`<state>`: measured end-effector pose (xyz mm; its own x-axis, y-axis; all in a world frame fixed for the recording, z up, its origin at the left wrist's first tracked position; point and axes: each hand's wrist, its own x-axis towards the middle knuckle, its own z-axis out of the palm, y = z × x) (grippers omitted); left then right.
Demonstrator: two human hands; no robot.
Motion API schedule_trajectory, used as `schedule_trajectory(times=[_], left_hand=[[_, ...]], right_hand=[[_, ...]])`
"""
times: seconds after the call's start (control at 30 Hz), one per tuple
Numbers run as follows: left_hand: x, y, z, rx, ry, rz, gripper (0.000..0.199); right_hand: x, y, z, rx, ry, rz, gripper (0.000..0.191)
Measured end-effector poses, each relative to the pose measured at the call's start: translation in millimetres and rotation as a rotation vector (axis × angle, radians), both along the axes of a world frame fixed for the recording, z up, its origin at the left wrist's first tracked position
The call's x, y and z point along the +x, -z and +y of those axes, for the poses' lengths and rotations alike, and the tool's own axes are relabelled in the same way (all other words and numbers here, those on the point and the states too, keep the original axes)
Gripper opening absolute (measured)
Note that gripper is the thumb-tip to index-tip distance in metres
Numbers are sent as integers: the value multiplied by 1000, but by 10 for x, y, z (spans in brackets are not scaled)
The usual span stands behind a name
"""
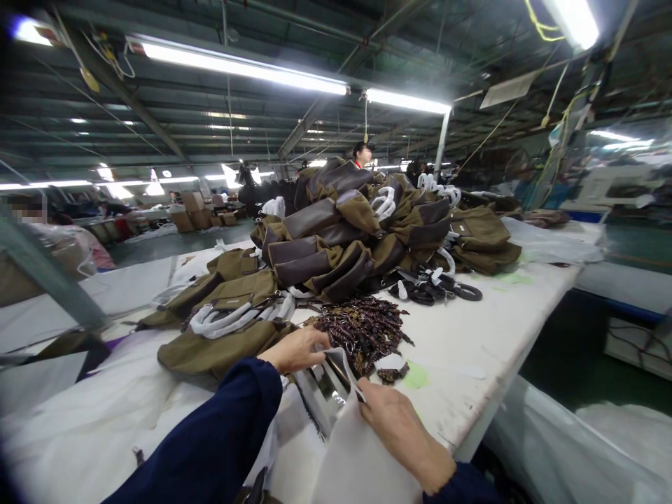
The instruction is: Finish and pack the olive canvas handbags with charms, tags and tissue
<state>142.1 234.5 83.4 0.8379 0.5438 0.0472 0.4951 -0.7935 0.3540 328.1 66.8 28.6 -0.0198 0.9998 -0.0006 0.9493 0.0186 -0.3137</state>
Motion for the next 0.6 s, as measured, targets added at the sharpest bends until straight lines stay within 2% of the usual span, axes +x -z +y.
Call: schedule_trajectory(times=[0.07,0.23,0.4,0.6], left_hand=[[-9,-3,0,-9,6,-15,21],[-17,15,58,-82,-16,-109,45],[-67,89,119,-152,-52,-149,19],[-90,147,152,-181,-58,-139,28]], right_hand=[[78,-42,-85,5,-7,101,17],[298,-33,-212,-49,21,260,18],[379,-65,-277,-29,64,311,14],[397,-211,-351,-42,100,338,13]])
